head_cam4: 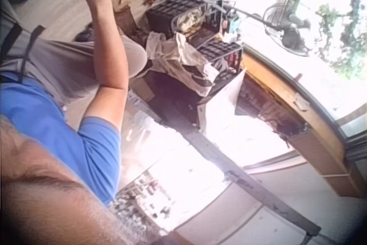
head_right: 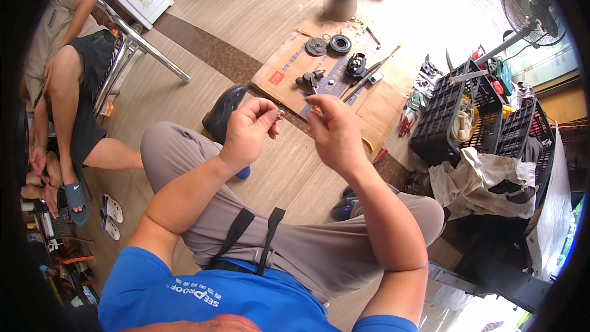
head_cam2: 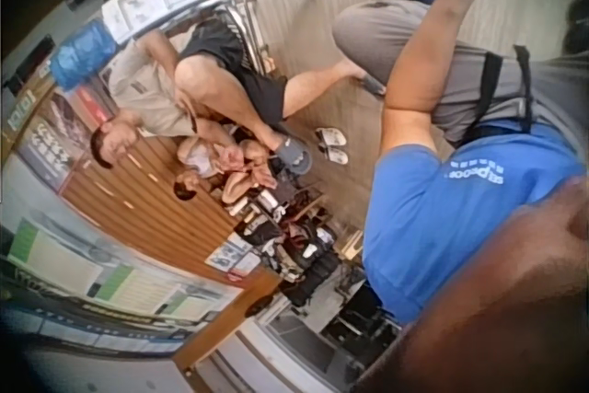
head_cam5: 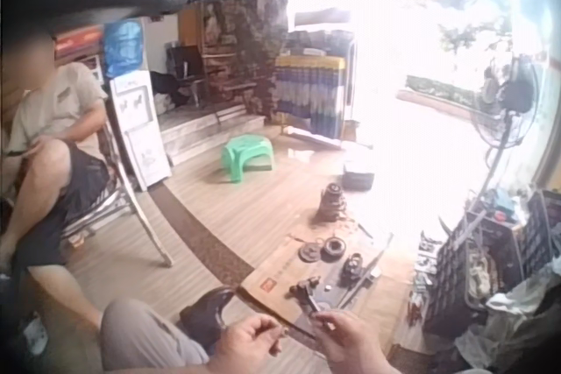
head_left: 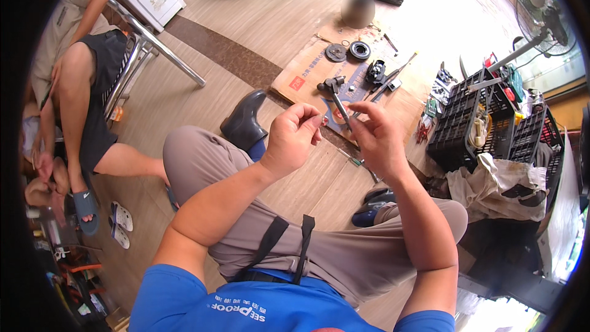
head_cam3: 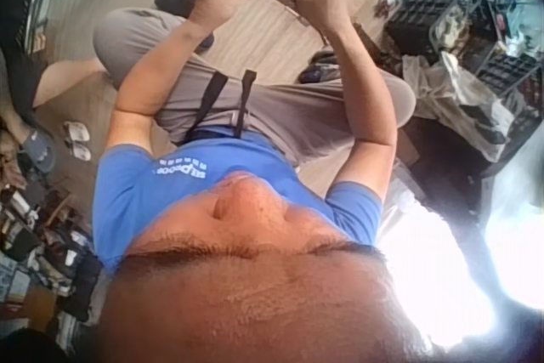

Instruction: The person threads a metal rod through a small component and then manipulates a small spring and other hardware pieces to assemble them on the rod by hand.

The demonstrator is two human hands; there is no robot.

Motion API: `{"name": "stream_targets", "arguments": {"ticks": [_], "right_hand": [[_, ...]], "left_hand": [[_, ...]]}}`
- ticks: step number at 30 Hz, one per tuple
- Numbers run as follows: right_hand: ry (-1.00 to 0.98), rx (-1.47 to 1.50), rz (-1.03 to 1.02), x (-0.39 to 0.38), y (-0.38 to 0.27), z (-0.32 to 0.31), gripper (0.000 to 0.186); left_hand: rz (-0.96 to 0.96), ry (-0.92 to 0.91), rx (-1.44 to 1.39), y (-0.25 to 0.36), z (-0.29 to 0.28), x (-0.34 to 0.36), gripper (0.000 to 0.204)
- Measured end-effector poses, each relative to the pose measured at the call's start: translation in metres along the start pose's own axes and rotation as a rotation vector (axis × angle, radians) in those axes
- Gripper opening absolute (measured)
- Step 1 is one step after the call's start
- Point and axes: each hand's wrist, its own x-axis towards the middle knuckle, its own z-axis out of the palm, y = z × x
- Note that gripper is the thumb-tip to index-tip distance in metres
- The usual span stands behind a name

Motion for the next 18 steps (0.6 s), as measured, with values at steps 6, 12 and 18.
{"name": "stream_targets", "arguments": {"ticks": [6,12,18], "right_hand": [[-0.219,0.388,0.177,-0.008,0.001,0.025,0.024],[-0.143,0.008,0.088,-0.011,-0.004,0.022,0.012],[-0.127,-0.141,-0.051,-0.015,-0.018,0.019,0.011]], "left_hand": [[0.008,-0.011,0.005,-0.003,-0.002,-0.001,0.008],[-0.009,-0.006,-0.009,-0.005,-0.002,0.000,0.008],[0.003,-0.019,0.096,-0.002,0.000,-0.003,0.007]]}}
